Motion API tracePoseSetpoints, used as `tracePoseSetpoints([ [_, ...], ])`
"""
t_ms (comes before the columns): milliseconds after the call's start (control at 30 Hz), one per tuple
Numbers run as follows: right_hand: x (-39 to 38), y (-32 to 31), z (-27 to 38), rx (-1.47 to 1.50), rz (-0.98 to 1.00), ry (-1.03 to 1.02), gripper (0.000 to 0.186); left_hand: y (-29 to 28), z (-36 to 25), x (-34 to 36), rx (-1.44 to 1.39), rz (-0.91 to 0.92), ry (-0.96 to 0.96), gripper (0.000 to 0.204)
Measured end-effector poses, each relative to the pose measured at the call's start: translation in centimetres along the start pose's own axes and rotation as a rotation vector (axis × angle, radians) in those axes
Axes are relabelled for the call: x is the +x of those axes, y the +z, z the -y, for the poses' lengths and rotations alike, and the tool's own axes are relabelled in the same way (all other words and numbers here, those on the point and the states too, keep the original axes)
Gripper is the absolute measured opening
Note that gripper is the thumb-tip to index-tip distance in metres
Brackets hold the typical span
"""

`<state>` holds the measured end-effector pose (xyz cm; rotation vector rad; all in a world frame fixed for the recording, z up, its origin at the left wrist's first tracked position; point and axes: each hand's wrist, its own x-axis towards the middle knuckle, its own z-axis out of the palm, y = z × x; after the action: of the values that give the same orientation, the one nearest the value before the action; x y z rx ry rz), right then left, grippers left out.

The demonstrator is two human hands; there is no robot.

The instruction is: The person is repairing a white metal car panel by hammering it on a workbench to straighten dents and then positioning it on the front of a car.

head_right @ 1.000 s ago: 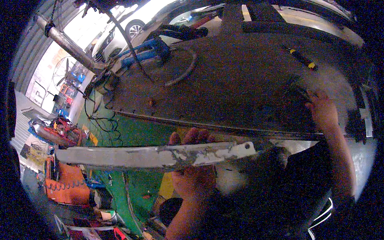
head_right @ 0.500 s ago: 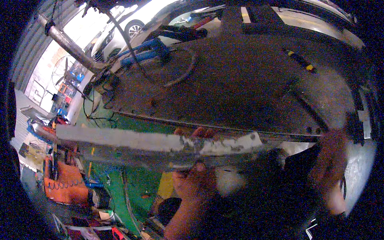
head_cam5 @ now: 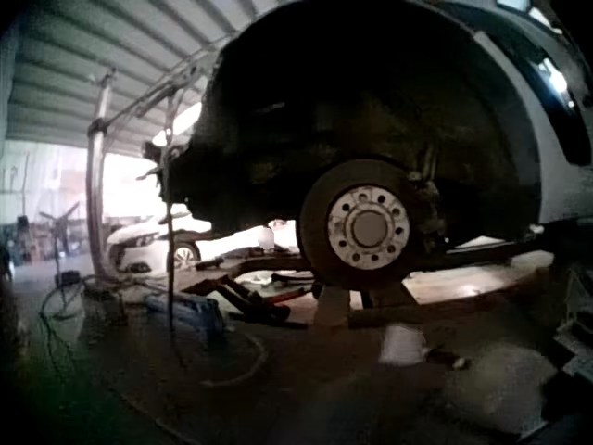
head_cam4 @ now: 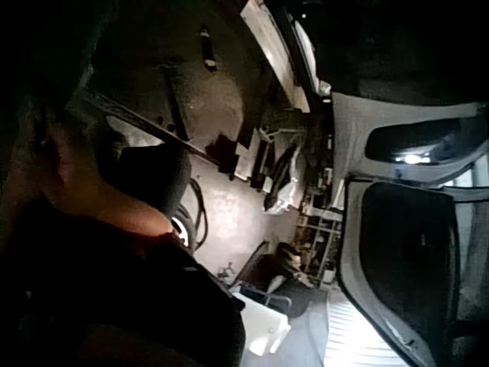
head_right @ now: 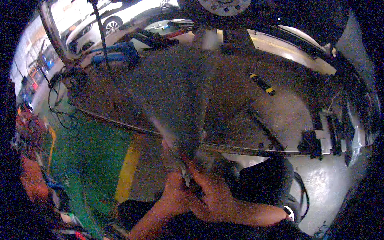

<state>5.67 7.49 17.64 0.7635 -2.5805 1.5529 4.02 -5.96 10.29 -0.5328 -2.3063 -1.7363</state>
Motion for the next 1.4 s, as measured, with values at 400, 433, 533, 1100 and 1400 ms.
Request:
tracePoseSetpoints([
  [400,-1.6,-4.0,-1.3,0.488,-0.211,0.414,0.024,-5.9,-5.0,2.2,0.197,0.171,0.035,0.106],
  [433,-2.4,-4.3,-1.9,0.471,-0.148,0.486,0.026,-5.9,-4.8,2.2,0.22,0.161,0.019,0.108],
  [533,-2.0,-3.2,-1.0,0.781,-0.08,0.471,0.046,-5.3,-4.6,2.1,-0.167,0.172,-0.141,0.11],
  [1100,0.2,-1.1,-1.9,0.408,-0.338,0.464,0.03,-3.1,-4.0,2.0,0.033,0.002,-0.019,0.109],
  [1400,1.0,-1.1,-0.4,0.671,-0.326,0.443,0.023,-2.0,-2.4,1.8,-0.11,0.021,-0.097,0.106],
])
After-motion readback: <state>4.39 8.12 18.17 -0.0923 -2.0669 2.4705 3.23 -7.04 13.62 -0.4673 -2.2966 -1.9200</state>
